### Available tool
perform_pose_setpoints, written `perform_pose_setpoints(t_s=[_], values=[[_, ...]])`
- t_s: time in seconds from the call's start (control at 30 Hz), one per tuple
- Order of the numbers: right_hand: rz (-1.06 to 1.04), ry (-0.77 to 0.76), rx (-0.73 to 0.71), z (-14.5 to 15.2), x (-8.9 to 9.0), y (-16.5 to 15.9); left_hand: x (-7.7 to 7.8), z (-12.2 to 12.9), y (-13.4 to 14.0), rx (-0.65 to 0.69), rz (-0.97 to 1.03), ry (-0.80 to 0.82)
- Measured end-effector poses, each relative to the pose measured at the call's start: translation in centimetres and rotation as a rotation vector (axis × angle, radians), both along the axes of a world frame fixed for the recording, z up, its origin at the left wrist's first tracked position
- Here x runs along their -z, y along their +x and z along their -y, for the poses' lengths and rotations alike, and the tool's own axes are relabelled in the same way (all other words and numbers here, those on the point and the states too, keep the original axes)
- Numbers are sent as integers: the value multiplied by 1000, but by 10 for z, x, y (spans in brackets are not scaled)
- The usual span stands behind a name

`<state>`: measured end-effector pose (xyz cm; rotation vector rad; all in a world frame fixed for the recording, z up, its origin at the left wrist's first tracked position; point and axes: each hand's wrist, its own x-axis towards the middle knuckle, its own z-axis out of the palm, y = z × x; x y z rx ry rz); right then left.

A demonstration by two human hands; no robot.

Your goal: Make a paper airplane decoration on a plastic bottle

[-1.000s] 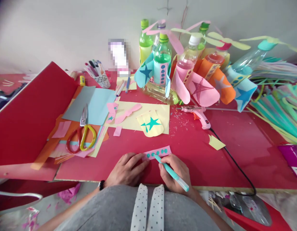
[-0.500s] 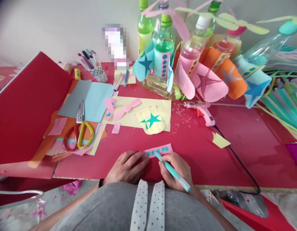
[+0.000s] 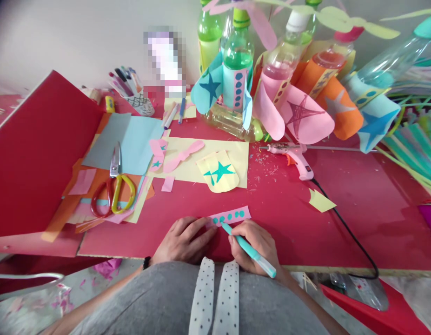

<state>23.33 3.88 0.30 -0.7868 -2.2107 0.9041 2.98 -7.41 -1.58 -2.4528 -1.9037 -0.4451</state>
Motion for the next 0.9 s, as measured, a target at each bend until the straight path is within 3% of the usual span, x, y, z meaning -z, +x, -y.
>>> perform_pose_setpoints(t_s=[0.37,0.9], values=[[-61,-22,150,5,1,-3,1,0,0,-5,-21,6],[-70,10,152,3,0,2,0,-1,0,5,5,13]])
